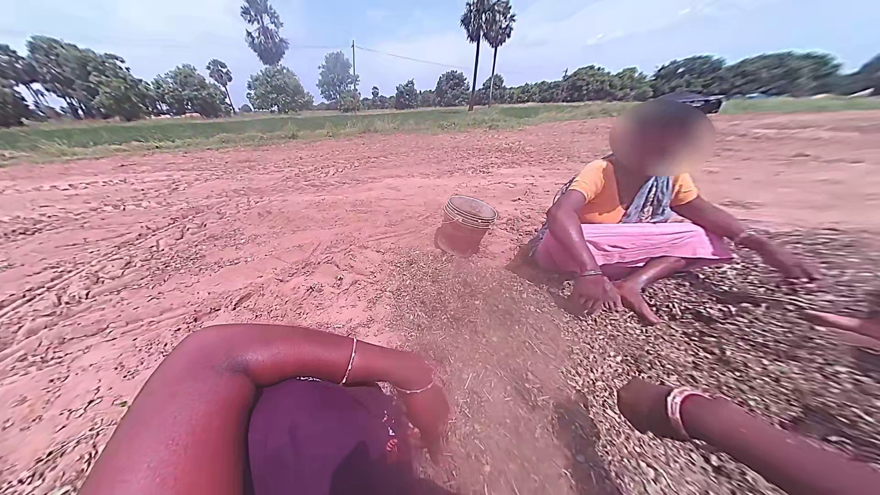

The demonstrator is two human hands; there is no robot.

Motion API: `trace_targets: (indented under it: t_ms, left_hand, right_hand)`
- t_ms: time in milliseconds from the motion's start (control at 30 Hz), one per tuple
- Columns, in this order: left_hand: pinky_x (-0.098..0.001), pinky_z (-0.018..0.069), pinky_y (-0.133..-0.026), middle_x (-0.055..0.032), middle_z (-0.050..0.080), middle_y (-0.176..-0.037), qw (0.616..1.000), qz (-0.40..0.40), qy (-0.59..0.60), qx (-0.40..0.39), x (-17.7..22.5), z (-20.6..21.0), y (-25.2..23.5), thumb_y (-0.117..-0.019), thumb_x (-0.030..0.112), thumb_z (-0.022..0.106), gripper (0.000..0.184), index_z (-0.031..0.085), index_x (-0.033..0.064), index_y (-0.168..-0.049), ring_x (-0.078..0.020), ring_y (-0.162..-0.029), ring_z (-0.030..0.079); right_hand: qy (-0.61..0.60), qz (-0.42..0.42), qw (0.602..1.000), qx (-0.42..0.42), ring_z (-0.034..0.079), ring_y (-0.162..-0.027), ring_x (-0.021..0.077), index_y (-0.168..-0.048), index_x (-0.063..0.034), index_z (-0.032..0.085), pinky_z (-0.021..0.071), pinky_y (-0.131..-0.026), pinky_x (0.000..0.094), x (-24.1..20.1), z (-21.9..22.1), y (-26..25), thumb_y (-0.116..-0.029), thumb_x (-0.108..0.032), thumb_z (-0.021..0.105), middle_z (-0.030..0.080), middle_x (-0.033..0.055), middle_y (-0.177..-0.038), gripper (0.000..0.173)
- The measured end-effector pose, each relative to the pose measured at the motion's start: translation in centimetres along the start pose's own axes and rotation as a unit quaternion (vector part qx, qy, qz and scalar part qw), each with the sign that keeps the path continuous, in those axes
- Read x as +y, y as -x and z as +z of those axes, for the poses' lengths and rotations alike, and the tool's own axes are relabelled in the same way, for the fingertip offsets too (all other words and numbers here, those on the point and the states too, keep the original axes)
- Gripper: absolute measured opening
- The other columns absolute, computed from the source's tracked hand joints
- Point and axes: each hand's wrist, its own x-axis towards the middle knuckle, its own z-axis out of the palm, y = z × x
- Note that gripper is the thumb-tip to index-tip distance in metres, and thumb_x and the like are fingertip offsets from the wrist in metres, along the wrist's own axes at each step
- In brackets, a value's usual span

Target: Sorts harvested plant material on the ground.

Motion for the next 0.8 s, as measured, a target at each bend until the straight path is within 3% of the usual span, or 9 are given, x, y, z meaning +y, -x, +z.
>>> trace_targets:
  t_ms: [67,100,133,167,200,267,367,633,800]
  left_hand:
    - [-0.0398,0.0462,-0.089,-0.0168,0.066,-0.088,0.987,0.098,-0.128,-0.023,0.6,-1.4,4.7,-0.1010,0.030,0.062,0.040,0.066,-0.0100,-0.100,-0.0206,-0.083,0.061]
    - [-0.0417,0.0436,-0.099,-0.0207,0.069,-0.103,0.972,0.116,-0.198,-0.044,1.5,-2.3,7.0,-0.1026,0.026,0.061,0.039,0.067,-0.0114,-0.111,-0.0237,-0.096,0.063]
    - [-0.0434,0.0426,-0.100,-0.0230,0.069,-0.106,0.958,0.141,-0.241,-0.064,1.9,-3.0,7.9,-0.1032,0.024,0.061,0.038,0.067,-0.0127,-0.113,-0.0254,-0.097,0.062]
    - [-0.0418,0.0429,-0.096,-0.0219,0.068,-0.101,0.951,0.160,-0.251,-0.080,1.9,-3.4,8.0,-0.1038,0.023,0.060,0.037,0.067,-0.0127,-0.110,-0.0237,-0.093,0.060]
    - [-0.0353,0.0452,-0.086,-0.0149,0.066,-0.089,0.948,0.179,-0.248,-0.087,1.5,-3.5,7.6,-0.1038,0.023,0.060,0.034,0.069,-0.0094,-0.103,-0.0168,-0.081,0.057]
    - [-0.0266,0.0401,-0.061,0.0003,0.053,-0.065,0.940,0.211,-0.228,-0.137,0.2,-3.7,4.6,-0.1049,0.026,0.058,0.034,0.066,0.0004,-0.085,-0.0066,-0.057,0.044]
    - [-0.0290,0.0390,-0.054,0.0010,0.051,-0.057,0.919,0.218,-0.244,-0.218,-0.6,-4.1,0.3,-0.1059,0.037,0.054,0.046,0.065,0.0029,-0.077,-0.0081,-0.049,0.044]
    - [-0.0260,0.0342,-0.049,0.0029,0.048,-0.055,0.920,0.207,-0.240,-0.230,-0.3,-4.1,0.0,-0.1071,0.037,0.051,0.046,0.063,0.0057,-0.076,-0.0066,-0.045,0.039]
    - [-0.0273,0.0378,-0.052,0.0034,0.049,-0.056,0.918,0.207,-0.248,-0.232,-0.4,-4.3,0.4,-0.1073,0.036,0.051,0.045,0.062,0.0063,-0.075,-0.0067,-0.047,0.042]
  right_hand:
    - [0.018,-0.034,0.999,0.023,0.056,-0.129,0.0497,-0.122,0.0149,0.062,0.0436,-0.105,0.0607,1.1,1.4,-2.1,-0.1082,-0.007,0.046,0.059,0.0358,-0.133,0.031]
    - [0.025,-0.121,0.989,0.086,0.064,-0.110,0.0544,-0.109,0.0172,0.066,0.0506,-0.090,0.0632,3.2,2.9,-4.0,-0.1059,-0.007,0.050,0.064,0.0394,-0.115,0.029]
    - [0.014,-0.231,0.957,0.174,0.067,-0.083,0.0553,-0.091,0.0174,0.068,0.0535,-0.065,0.0613,5.7,4.8,-6.4,-0.0999,-0.006,0.056,0.066,0.0398,-0.092,0.028]
    - [0.009,-0.155,0.981,0.120,0.065,-0.102,0.0557,-0.106,0.0177,0.066,0.0519,-0.082,0.0634,4.8,4.3,-5.6,-0.1036,-0.006,0.053,0.064,0.0401,-0.109,0.027]
    - [0.001,-0.086,0.993,0.080,0.061,-0.117,0.0540,-0.117,0.0169,0.064,0.0484,-0.095,0.0632,3.6,3.8,-4.9,-0.1051,-0.006,0.052,0.062,0.0385,-0.123,0.028]
    - [-0.007,-0.023,0.998,0.059,0.058,-0.126,0.0507,-0.123,0.0154,0.062,0.0442,-0.104,0.0612,2.3,3.2,-3.9,-0.1059,-0.004,0.050,0.060,0.0352,-0.131,0.028]
    - [-0.040,-0.032,0.998,0.047,0.064,-0.112,0.0490,-0.109,0.0135,0.066,0.0487,-0.094,0.0634,3.4,3.6,-6.1,-0.1018,-0.006,0.057,0.066,0.0326,-0.115,0.023]
    - [-0.061,-0.019,0.997,0.045,0.064,-0.110,0.0485,-0.108,0.0121,0.067,0.0496,-0.092,0.0631,4.0,4.1,-6.1,-0.1011,-0.006,0.058,0.066,0.0320,-0.114,0.021]
    - [-0.080,-0.013,0.995,0.053,0.065,-0.109,0.0476,-0.107,0.0118,0.067,0.0503,-0.091,0.0628,3.8,4.0,-6.0,-0.1004,-0.007,0.059,0.067,0.0312,-0.112,0.021]
